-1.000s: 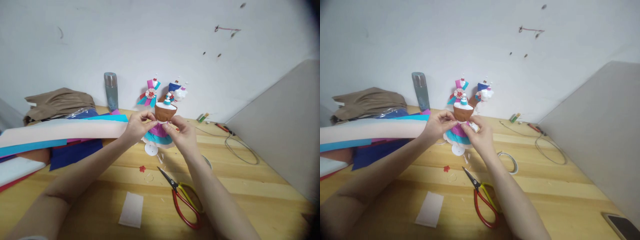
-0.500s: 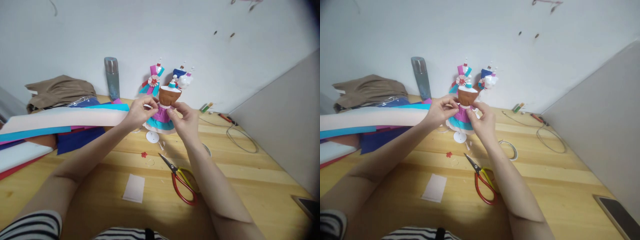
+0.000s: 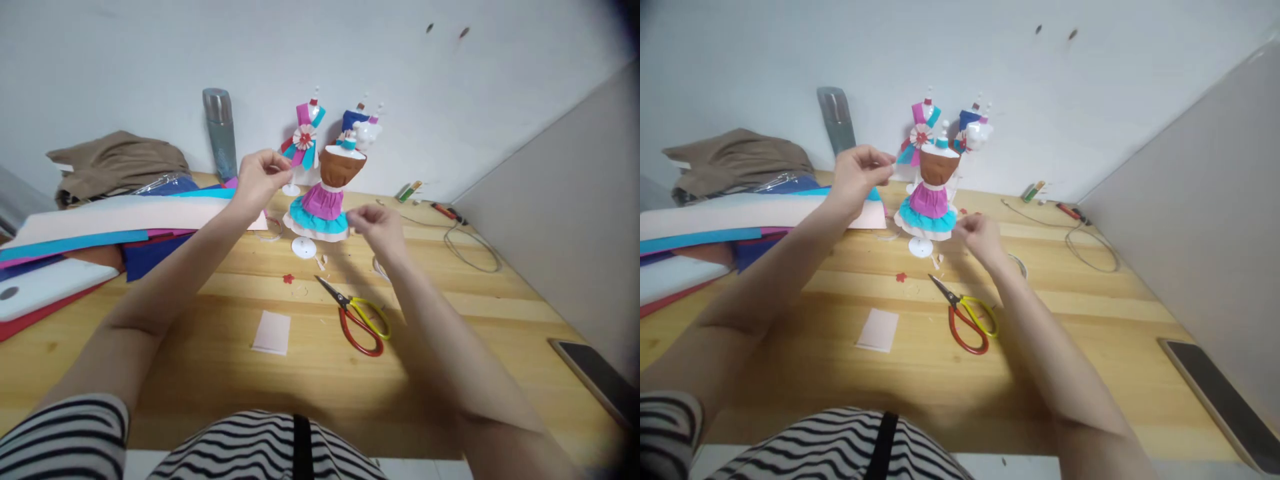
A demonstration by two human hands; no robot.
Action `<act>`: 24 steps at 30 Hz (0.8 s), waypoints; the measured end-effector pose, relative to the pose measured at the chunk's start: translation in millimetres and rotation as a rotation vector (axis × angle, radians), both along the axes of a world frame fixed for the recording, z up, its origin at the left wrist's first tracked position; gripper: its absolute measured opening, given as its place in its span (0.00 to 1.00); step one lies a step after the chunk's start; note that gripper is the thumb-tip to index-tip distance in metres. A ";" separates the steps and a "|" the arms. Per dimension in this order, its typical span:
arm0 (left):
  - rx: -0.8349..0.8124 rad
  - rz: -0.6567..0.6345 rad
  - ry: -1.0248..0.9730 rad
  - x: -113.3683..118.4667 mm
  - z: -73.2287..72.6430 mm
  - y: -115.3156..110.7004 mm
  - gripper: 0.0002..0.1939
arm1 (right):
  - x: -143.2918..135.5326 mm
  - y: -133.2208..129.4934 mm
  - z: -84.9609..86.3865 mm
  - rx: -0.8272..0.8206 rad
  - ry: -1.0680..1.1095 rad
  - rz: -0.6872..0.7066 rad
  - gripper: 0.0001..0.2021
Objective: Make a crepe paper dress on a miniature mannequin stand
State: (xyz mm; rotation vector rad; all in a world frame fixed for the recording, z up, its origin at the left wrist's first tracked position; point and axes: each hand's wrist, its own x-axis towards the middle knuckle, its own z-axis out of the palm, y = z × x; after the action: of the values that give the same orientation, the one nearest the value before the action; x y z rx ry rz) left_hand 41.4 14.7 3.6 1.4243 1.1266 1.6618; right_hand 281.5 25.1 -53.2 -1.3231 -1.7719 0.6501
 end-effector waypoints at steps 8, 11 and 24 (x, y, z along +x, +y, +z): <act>-0.036 0.118 -0.084 -0.1 15.3 -28.3 0.05 | -21.9 -29.4 -43.9 -0.183 -0.488 0.241 0.05; -0.026 0.112 -0.102 -4.2 10.6 -36.1 0.05 | -15.6 -25.9 -37.8 -0.214 -0.463 0.304 0.09; -0.023 0.089 -0.125 -14.6 8.1 -41.0 0.06 | 15.6 -47.3 -25.1 -0.319 -0.351 0.439 0.14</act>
State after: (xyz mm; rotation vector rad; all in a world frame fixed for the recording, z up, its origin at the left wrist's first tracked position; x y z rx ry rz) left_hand 26.8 -26.3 11.7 1.2546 1.1488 1.7681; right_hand 297.1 -22.2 -78.2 -1.3218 -2.3551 1.0233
